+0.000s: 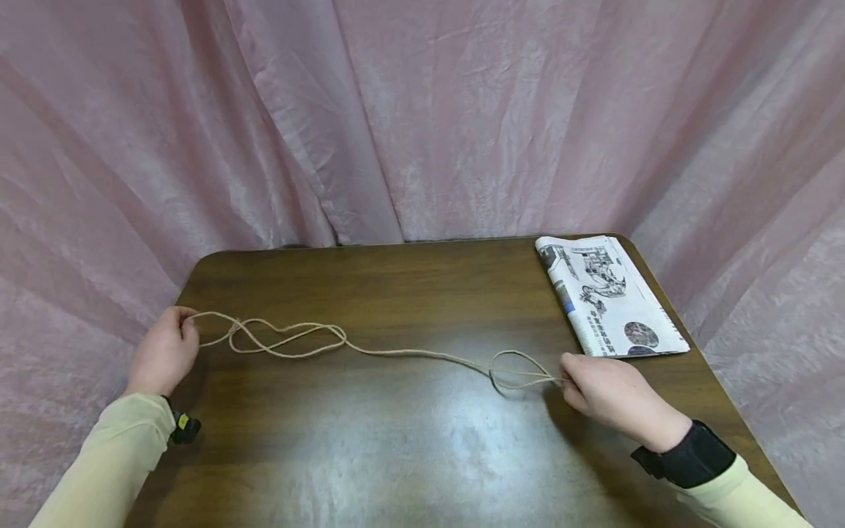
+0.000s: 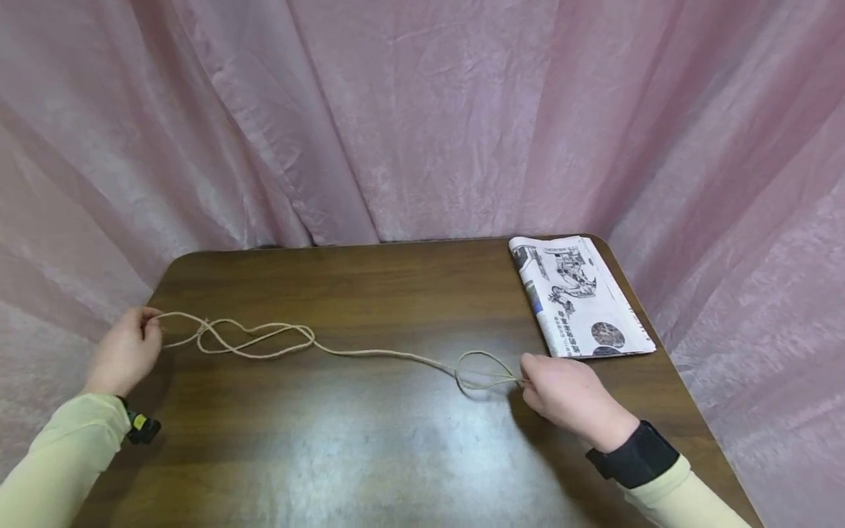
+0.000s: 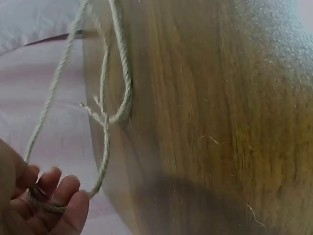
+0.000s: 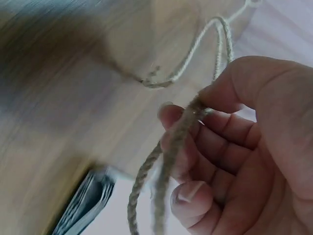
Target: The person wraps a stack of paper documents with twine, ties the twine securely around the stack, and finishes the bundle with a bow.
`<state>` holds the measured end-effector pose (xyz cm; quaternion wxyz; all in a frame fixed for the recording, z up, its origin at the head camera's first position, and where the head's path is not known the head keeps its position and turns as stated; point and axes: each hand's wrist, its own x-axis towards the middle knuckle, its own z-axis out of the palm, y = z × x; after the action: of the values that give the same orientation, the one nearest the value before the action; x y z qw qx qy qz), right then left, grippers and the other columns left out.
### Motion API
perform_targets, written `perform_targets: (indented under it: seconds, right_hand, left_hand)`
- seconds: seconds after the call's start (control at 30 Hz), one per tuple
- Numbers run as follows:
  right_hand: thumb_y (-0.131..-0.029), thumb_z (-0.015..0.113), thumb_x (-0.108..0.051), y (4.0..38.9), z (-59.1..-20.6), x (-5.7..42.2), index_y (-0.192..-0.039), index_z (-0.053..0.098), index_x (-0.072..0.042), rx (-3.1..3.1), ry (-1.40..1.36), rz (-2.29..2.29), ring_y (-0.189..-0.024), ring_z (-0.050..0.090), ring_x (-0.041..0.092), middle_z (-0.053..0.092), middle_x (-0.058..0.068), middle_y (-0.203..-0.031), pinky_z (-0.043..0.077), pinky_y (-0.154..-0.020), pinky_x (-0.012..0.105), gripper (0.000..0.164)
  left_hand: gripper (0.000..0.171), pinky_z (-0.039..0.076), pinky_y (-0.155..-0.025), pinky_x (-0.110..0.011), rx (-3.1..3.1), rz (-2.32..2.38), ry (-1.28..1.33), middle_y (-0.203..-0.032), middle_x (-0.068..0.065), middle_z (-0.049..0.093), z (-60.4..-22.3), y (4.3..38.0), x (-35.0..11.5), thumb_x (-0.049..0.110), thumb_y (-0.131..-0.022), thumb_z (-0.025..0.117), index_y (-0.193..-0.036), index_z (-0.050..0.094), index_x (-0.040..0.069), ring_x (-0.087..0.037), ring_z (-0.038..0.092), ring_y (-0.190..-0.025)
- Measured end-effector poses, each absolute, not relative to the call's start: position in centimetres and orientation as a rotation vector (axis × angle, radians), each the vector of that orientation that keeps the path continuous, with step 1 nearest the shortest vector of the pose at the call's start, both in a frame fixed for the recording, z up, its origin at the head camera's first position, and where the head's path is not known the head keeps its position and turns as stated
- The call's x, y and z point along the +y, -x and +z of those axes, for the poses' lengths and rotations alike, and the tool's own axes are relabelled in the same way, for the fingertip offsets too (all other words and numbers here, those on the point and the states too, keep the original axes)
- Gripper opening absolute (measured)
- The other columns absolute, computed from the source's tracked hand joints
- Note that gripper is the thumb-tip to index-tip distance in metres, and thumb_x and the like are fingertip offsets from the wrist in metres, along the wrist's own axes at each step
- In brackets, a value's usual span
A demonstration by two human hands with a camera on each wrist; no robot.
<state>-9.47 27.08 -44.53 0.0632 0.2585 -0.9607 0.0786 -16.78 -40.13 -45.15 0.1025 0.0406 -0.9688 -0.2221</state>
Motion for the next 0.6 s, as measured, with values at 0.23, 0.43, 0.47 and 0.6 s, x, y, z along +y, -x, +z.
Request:
perform_targets:
  seconds: [0.23,0.43,0.47,0.6]
  right_hand:
    - [-0.080,0.071,-0.009,8.6,-43.8,30.4,-0.075,0.046,-0.022,-3.027,-0.618,0.187,-0.053,0.034,0.008,0.037,-0.012,-0.063,0.031,-0.046,0.032,0.029]
    - [-0.080,0.069,-0.007,8.1,-44.0,31.6,-0.074,0.043,-0.022,-3.120,-0.598,0.187,-0.053,0.031,0.007,0.035,-0.011,-0.062,0.027,-0.048,0.029,0.030]
    - [-0.080,0.069,-0.007,8.0,-44.1,31.7,-0.074,0.044,-0.021,-3.138,-0.603,0.193,-0.053,0.031,0.007,0.036,-0.011,-0.062,0.027,-0.048,0.029,0.030]
    - [-0.082,0.073,-0.009,8.0,-44.1,31.5,-0.076,0.048,-0.021,-3.192,-0.622,0.205,-0.056,0.037,0.007,0.042,-0.011,-0.065,0.031,-0.050,0.031,0.028]
  left_hand:
    - [0.041,0.052,-0.060,-0.038,-2.738,-0.922,-0.378,-0.101,-0.027,0.065,-44.0,17.0,-41.0,0.012,-0.104,0.027,-0.136,0.035,-0.012,-0.022,0.068,-0.067]
    - [0.038,0.052,-0.059,-0.037,-2.838,-0.921,-0.362,-0.105,-0.028,0.063,-43.5,17.1,-42.1,0.011,-0.102,0.031,-0.132,0.038,-0.012,-0.022,0.067,-0.069]
    - [0.041,0.051,-0.064,-0.042,-2.924,-0.857,-0.326,-0.113,-0.033,0.060,-43.4,17.1,-42.2,0.011,-0.102,0.031,-0.134,0.039,-0.013,-0.030,0.067,-0.078]
    - [0.054,0.042,-0.083,-0.068,-3.161,-0.592,-0.182,-0.135,-0.044,0.043,-43.8,17.0,-42.0,0.014,-0.099,0.041,-0.147,0.036,-0.012,-0.061,0.047,-0.112]
